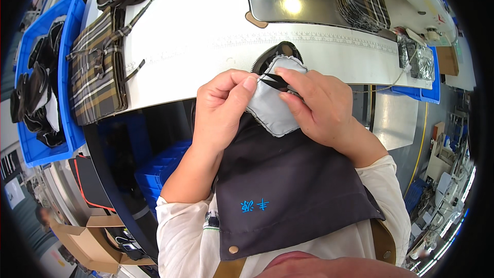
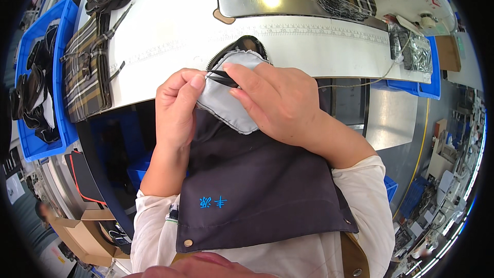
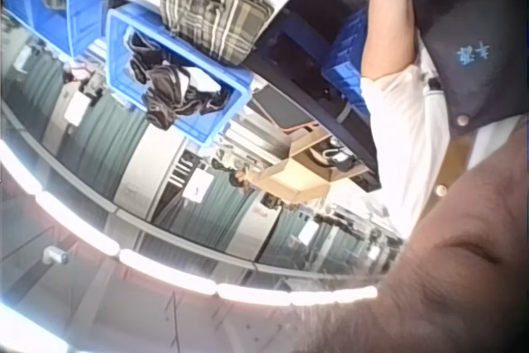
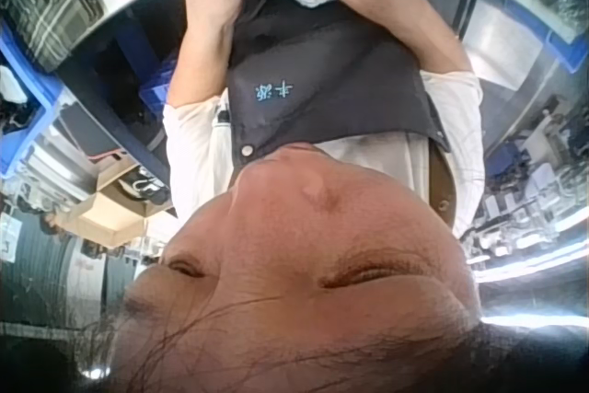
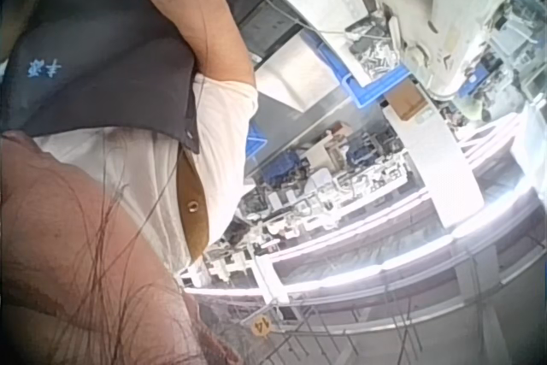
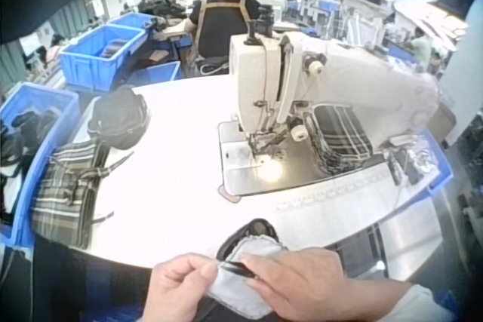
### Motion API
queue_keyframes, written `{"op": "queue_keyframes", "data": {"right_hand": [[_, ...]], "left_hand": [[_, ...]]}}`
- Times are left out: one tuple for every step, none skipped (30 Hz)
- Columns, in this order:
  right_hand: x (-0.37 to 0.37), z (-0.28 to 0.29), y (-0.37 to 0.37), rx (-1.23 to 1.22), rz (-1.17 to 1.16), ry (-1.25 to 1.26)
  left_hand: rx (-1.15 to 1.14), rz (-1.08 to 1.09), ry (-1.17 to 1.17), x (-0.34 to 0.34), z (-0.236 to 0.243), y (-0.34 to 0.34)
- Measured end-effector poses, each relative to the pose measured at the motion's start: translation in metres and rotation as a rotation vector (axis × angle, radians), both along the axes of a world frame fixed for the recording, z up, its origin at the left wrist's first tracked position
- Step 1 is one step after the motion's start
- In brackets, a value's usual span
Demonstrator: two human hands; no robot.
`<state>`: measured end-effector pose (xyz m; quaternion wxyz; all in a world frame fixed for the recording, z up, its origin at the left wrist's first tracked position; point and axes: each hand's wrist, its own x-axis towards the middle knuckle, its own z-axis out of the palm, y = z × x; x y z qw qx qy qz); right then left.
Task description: The person sews a zipper onto a small fabric pouch using a sewing machine, then trims excess threads with scissors. They inspect the pouch by opening and closing the zipper, then place it into a blue bin. The person repeats the sewing process on another pouch.
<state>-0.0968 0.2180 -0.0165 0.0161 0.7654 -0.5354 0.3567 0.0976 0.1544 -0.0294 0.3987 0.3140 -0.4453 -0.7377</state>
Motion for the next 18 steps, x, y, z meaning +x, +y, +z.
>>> {"op": "queue_keyframes", "data": {"right_hand": [[0.0002, -0.0005, -0.0001, 0.000, 0.004, -0.003], [0.0004, -0.0011, 0.0000, 0.000, 0.008, -0.007], [0.0005, -0.0014, 0.0001, 0.000, 0.011, -0.010], [0.0008, -0.0015, 0.0001, 0.005, 0.012, -0.006], [0.0013, -0.0015, -0.0001, 0.009, 0.013, -0.002], [0.0016, -0.0014, -0.0003, 0.014, 0.014, 0.003], [0.0018, -0.0012, -0.0005, 0.028, 0.016, -0.004], [0.0020, -0.0006, -0.0007, 0.043, 0.019, -0.010], [0.0020, -0.0004, -0.0008, 0.057, 0.022, -0.016], [0.0017, -0.0008, -0.0015, 0.090, 0.038, -0.060], [0.0009, -0.0017, -0.0028, 0.123, 0.054, -0.102], [0.0005, -0.0025, -0.0036, 0.157, 0.071, -0.146], [0.0007, -0.0037, -0.0037, 0.170, 0.067, -0.197], [0.0009, -0.0054, -0.0033, 0.184, 0.059, -0.249], [0.0010, -0.0063, -0.0031, 0.198, 0.052, -0.301], [0.0013, -0.0048, -0.0025, 0.229, 0.037, -0.326], [0.0021, -0.0017, -0.0015, 0.259, 0.025, -0.351], [0.0027, 0.0010, -0.0007, 0.289, 0.012, -0.376]], "left_hand": [[0.007, -0.002, 0.008, -0.0003, 0.0003, 0.0001], [0.008, -0.003, 0.010, -0.0008, 0.0003, 0.0004], [0.008, -0.004, 0.011, -0.0013, 0.0003, 0.0007], [0.008, -0.005, 0.012, -0.0015, 0.0003, 0.0008], [0.000, -0.007, 0.002, -0.0011, 0.0000, 0.0006], [-0.008, -0.010, -0.008, -0.0003, -0.0006, 0.0004], [-0.017, -0.013, -0.018, 0.0001, -0.0013, 0.0002], [-0.019, -0.015, -0.025, 0.0001, -0.0019, 0.0003], [-0.022, -0.016, -0.032, 0.0001, -0.0025, 0.0004], [-0.025, -0.018, -0.039, 0.0001, -0.0028, 0.0004], [-0.002, -0.022, -0.029, -0.0004, -0.0028, 0.0007], [0.021, -0.026, -0.020, -0.0011, -0.0028, 0.0013], [0.043, -0.030, -0.011, -0.0013, -0.0028, 0.0016], [0.044, -0.036, -0.003, -0.0012, -0.0036, 0.0013], [0.045, -0.041, 0.006, -0.0006, -0.0046, 0.0007], [0.046, -0.047, 0.014, 0.0001, -0.0052, 0.0002], [0.038, -0.068, -0.043, 0.0010, -0.0050, -0.0003], [0.031, -0.089, -0.100, 0.0018, -0.0041, -0.0009]]}}
